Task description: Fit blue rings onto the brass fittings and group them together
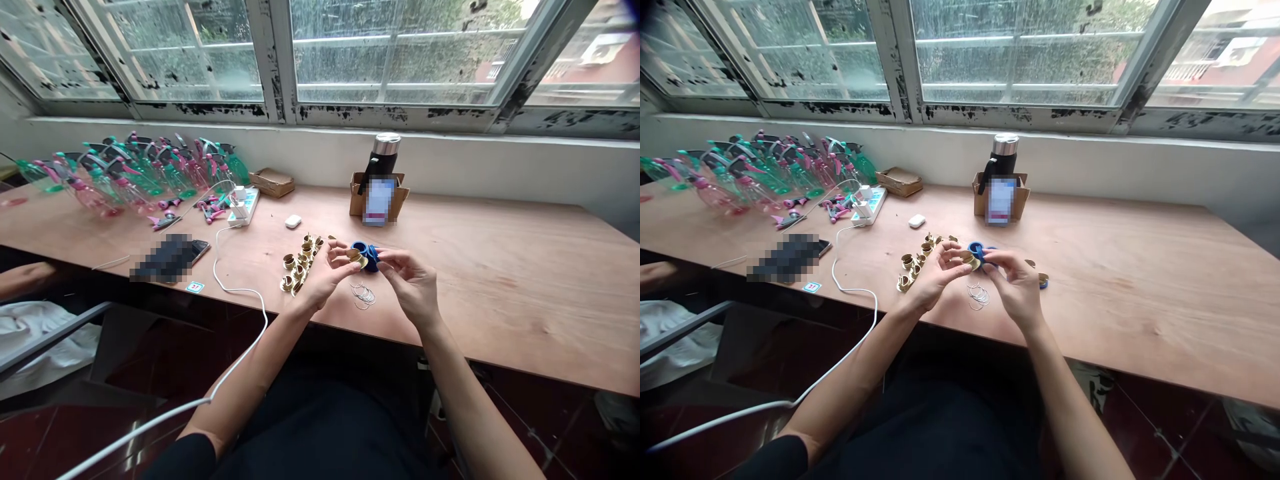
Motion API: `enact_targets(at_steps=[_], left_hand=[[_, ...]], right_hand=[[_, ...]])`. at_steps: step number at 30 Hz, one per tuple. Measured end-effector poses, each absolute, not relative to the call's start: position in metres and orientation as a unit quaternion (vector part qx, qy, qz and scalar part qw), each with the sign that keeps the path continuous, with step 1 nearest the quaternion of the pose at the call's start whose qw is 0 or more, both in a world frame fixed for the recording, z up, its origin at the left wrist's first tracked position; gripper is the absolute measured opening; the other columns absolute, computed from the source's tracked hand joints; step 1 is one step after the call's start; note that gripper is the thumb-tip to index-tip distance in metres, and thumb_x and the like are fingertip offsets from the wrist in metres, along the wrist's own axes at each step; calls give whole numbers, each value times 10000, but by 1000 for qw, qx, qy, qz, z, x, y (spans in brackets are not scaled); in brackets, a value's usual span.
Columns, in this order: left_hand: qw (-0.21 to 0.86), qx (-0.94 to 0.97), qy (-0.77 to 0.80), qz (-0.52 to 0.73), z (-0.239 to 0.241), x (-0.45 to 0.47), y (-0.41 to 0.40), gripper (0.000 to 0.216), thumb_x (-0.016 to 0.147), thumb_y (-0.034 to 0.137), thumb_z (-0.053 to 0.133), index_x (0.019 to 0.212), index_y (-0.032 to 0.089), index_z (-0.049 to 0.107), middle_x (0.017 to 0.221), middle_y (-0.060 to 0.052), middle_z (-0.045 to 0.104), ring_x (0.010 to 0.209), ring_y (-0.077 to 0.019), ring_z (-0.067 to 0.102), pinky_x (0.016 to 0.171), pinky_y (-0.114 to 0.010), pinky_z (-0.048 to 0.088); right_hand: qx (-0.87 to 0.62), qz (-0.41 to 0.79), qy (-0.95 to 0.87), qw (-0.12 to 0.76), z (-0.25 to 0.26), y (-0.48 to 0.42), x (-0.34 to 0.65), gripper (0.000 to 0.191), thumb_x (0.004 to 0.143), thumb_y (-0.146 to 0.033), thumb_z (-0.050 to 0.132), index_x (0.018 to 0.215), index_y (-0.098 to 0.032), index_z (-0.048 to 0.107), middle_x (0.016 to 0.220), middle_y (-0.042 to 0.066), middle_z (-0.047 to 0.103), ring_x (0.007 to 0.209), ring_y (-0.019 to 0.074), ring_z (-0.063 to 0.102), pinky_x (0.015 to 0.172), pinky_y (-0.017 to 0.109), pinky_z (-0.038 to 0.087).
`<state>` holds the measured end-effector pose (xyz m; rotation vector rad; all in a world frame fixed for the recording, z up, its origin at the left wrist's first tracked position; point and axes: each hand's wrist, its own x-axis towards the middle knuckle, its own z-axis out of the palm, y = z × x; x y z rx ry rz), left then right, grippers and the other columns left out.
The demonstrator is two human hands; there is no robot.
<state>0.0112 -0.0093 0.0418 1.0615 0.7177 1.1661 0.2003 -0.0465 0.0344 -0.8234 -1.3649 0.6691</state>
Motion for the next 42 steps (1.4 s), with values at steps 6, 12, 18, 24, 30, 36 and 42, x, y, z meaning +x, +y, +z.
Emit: enact_targets(at_steps=[6,12,18,24,30,36,42], left_hand=[[652,507,299,478,42,12,-10,515,709,249,975,1118,145,680,1214,-129,749,1154,-254,712,1126,-487,489],[643,513,291,488,45,10,-10,559,683,234,991,1167,150,723,1249,-142,766,1238,-288,699,1148,-486,474],[701,472,253,470,46,8,-10,600,727,202,963,1268,163,707,1251,-158,782,1267,-306,705,1136,-493,494],[750,413,243,456,57,5,-16,532,776,105,865,1281,191,726,1307,-125,771,1304,-271,689,1218,-474,436],[757,370,243,480,63,10,-20,393,840,154,829,1220,173,731,1268,-103,766,1256,-223,700,1237,-429,425],[729,391,270,493,62,13,-23,393,824,184,859,1195,197,731,1327,-88,718,1296,-226,659,1200,-405,453],[716,439,297,454,60,16,-24,330,874,339,831,1136,164,733,1179,-92,734,1089,-193,684,1045,-364,507]], right_hand=[[-357,304,-599,649,35,-50,191,265,933,-275,821,1178,-278,720,1093,53,758,1104,242,749,1082,484,611],[-359,296,-614,637,31,-47,191,373,930,-265,823,1283,-302,709,1227,68,687,1172,243,699,1039,441,627],[-368,313,-622,616,28,-47,191,383,951,-315,802,1326,-297,724,1291,83,716,1165,263,714,1036,469,625],[-407,306,-631,585,29,-48,192,391,943,-353,810,1323,-309,729,1260,73,720,1092,253,728,999,456,620],[-391,330,-621,594,27,-45,189,382,947,-390,804,1307,-307,705,1246,70,709,1108,244,712,978,417,611],[-383,403,-603,572,25,-47,184,427,950,-437,803,1317,-295,638,974,17,745,882,206,721,772,350,611],[-376,378,-587,609,19,-47,183,474,918,-432,846,1307,-280,623,1047,40,775,969,223,758,848,373,630]])
